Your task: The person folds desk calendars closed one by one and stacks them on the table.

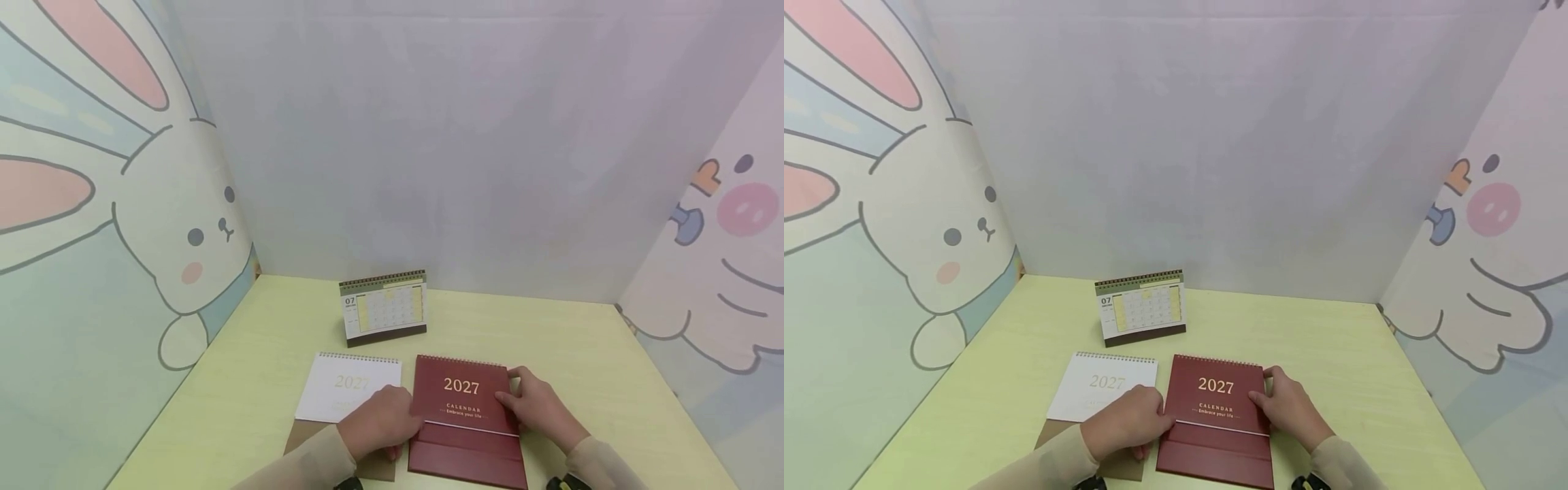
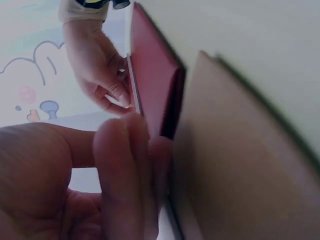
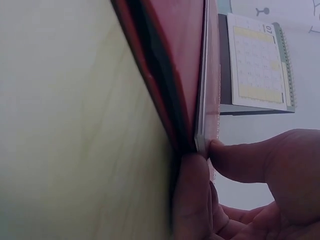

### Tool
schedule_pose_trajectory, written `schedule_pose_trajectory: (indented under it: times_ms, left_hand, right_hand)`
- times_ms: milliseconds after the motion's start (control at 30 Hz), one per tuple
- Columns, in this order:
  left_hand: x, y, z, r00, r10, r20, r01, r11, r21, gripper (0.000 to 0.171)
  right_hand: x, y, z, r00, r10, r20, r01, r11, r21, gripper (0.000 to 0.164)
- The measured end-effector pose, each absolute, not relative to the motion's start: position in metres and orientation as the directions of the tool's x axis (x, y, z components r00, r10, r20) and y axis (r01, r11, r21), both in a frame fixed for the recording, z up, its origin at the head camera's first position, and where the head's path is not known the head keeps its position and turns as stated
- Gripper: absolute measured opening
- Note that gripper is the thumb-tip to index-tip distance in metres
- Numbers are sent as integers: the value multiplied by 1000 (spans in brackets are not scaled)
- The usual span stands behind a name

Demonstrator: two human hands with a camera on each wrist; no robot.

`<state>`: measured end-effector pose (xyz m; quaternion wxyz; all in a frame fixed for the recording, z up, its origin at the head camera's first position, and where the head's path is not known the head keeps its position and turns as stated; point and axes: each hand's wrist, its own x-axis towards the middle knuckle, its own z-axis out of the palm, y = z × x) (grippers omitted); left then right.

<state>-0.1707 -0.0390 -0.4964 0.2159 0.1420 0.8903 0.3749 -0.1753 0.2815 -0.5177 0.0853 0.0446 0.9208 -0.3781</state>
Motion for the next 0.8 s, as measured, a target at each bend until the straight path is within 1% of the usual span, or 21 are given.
schedule_pose_trajectory:
  times_ms: [100, 233, 333, 400, 467, 500, 533, 567, 600, 667, 733, 800]
  left_hand:
    - [-176, -42, -488, -884, 382, -271, 75, 686, 724, 50]
    - [-181, -44, -476, -897, 369, -245, 77, 674, 735, 52]
    - [-184, -43, -469, -899, 381, -215, 101, 659, 745, 48]
    - [-187, -42, -466, -901, 401, -168, 154, 657, 738, 41]
    - [-190, -39, -465, -891, 441, -103, 240, 652, 719, 32]
    - [-192, -38, -465, -883, 465, -68, 288, 650, 704, 29]
    - [-193, -37, -466, -869, 494, -30, 344, 647, 680, 30]
    - [-194, -35, -467, -852, 524, -2, 395, 646, 653, 36]
    - [-195, -33, -469, -831, 556, 22, 446, 643, 623, 46]
    - [-198, -30, -473, -788, 613, 53, 534, 639, 554, 65]
    - [-199, -26, -477, -747, 663, 52, 602, 642, 474, 78]
    - [-201, -21, -481, -719, 694, 30, 647, 653, 394, 88]
  right_hand:
    - [-175, 284, -515, -984, 21, -178, 139, 716, -684, 62]
    - [-175, 287, -508, -991, 47, -126, 118, 756, -644, 72]
    - [-177, 287, -503, -996, 68, -58, 90, 774, -627, 71]
    - [-176, 285, -502, -998, 64, 13, 42, 781, -624, 65]
    - [-174, 282, -502, -993, 36, 110, -39, 790, -612, 59]
    - [-173, 281, -502, -987, 11, 158, -87, 797, -598, 56]
    - [-171, 279, -503, -978, -20, 207, -139, 804, -578, 54]
    - [-169, 278, -503, -966, -56, 253, -192, 811, -552, 53]
    - [-168, 276, -504, -952, -93, 293, -241, 818, -523, 54]
    - [-164, 274, -506, -924, -166, 344, -324, 817, -476, 60]
    - [-161, 271, -506, -900, -233, 369, -387, 817, -428, 70]
    - [-158, 269, -507, -886, -287, 363, -424, 818, -388, 79]
